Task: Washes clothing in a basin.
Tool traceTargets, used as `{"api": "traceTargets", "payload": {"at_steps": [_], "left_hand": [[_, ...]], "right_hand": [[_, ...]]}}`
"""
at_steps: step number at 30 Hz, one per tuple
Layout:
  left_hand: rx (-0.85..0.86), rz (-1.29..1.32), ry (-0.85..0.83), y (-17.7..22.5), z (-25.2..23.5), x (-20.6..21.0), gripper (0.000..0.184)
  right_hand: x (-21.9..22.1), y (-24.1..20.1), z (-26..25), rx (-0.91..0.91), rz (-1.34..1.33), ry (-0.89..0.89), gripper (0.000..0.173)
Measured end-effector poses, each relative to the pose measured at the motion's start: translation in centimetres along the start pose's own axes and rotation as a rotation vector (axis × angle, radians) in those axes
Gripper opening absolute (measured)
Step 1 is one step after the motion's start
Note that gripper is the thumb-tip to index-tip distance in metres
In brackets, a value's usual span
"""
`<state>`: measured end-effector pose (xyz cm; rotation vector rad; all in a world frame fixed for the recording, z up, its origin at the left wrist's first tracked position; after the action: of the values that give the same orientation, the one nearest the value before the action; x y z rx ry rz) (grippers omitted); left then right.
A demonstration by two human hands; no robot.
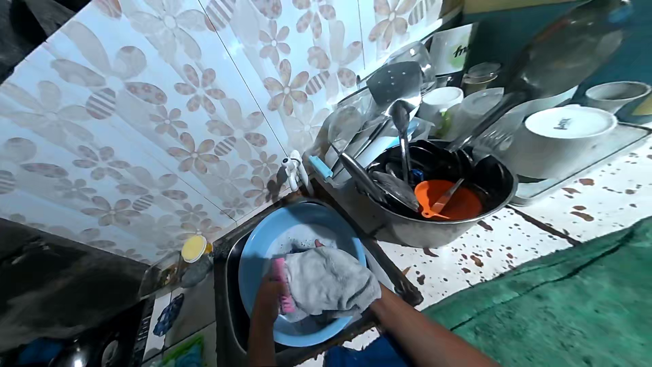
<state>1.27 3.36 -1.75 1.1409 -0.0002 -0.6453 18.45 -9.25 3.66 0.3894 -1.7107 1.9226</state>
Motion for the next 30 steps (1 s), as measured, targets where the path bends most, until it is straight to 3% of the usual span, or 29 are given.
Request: {"api": "traceTargets", "payload": {"at_steps": [2, 3, 4, 6, 7, 8, 10, 12, 14, 16, 17, 18, 22, 24, 26, 30], "left_hand": [[-0.036, 0.071, 0.207, -0.7, -0.1, -1.6, 0.027], [-0.055, 0.123, 0.262, -1.3, -0.1, -2.6, 0.023], [-0.071, 0.168, 0.281, -1.9, 0.0, -3.3, 0.020], [-0.093, 0.175, 0.253, -2.6, 0.1, -4.0, 0.020], [-0.087, 0.115, 0.208, -2.9, 0.1, -3.8, 0.022], [-0.071, -0.007, 0.130, -2.9, 0.0, -3.4, 0.029], [-0.062, -0.399, -0.049, -2.3, -0.6, -1.5, 0.050], [0.018, -0.711, -0.091, 0.3, -1.1, 2.1, 0.053], [0.212, -0.523, -0.056, 3.7, -0.5, 6.7, 0.055], [0.360, -0.149, -0.185, 5.5, 0.4, 11.6, 0.060], [0.394, -0.085, -0.285, 5.0, 0.1, 13.5, 0.063], [0.401, -0.165, -0.366, 4.0, -0.4, 14.4, 0.067], [0.198, -1.137, -0.456, -1.9, -2.1, 10.5, 0.075], [0.081, -1.237, -0.417, -2.0, -3.3, 8.2, 0.080], [0.039, -1.156, -0.464, 0.5, -3.4, 7.9, 0.077], [0.344, -0.430, -0.456, 5.8, 0.3, 11.6, 0.059]], "right_hand": [[-3.4, -1.1, 1.0, 0.018, 0.164, 0.158, 0.036], [-4.3, -1.9, 1.4, 0.160, 0.075, 0.230, 0.042], [-5.3, -2.0, 1.2, 0.261, -0.089, 0.304, 0.046], [-8.3, 0.6, -1.8, 0.270, -0.362, 0.225, 0.059], [-8.7, 0.9, -2.4, 0.277, -0.376, 0.212, 0.063], [-8.7, 1.0, -2.5, 0.266, -0.226, 0.243, 0.058], [-8.5, 1.4, -2.4, 0.208, 0.336, 0.318, 0.036], [-8.6, 2.4, -2.3, 0.098, 0.719, 0.387, 0.034], [-8.7, 3.3, -2.1, -0.031, 0.782, 0.464, 0.034], [-8.5, 3.8, -1.9, -0.144, 0.689, 0.523, 0.031], [-8.6, 4.1, -1.7, -0.189, 0.634, 0.554, 0.031], [-8.9, 4.2, -1.7, -0.226, 0.586, 0.607, 0.031], [-9.4, 4.1, -1.7, -0.194, 0.521, 0.755, 0.031], [-9.2, 4.0, -1.7, -0.193, 0.557, 0.760, 0.032], [-9.3, 3.9, -1.5, -0.189, 0.563, 0.778, 0.036], [-9.6, 4.4, -1.7, -0.292, 0.582, 0.770, 0.039]]}}
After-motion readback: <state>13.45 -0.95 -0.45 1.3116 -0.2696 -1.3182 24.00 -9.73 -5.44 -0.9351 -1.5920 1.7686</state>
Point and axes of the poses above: each hand's wrist, its own z-axis away from the middle knuckle, its own x-axis out of the palm, y = z × x, the point moved 4 cm from there along -z, towards the middle knuckle, and after that the axes turned 4 degrees about -z, right-handed, at the moved point
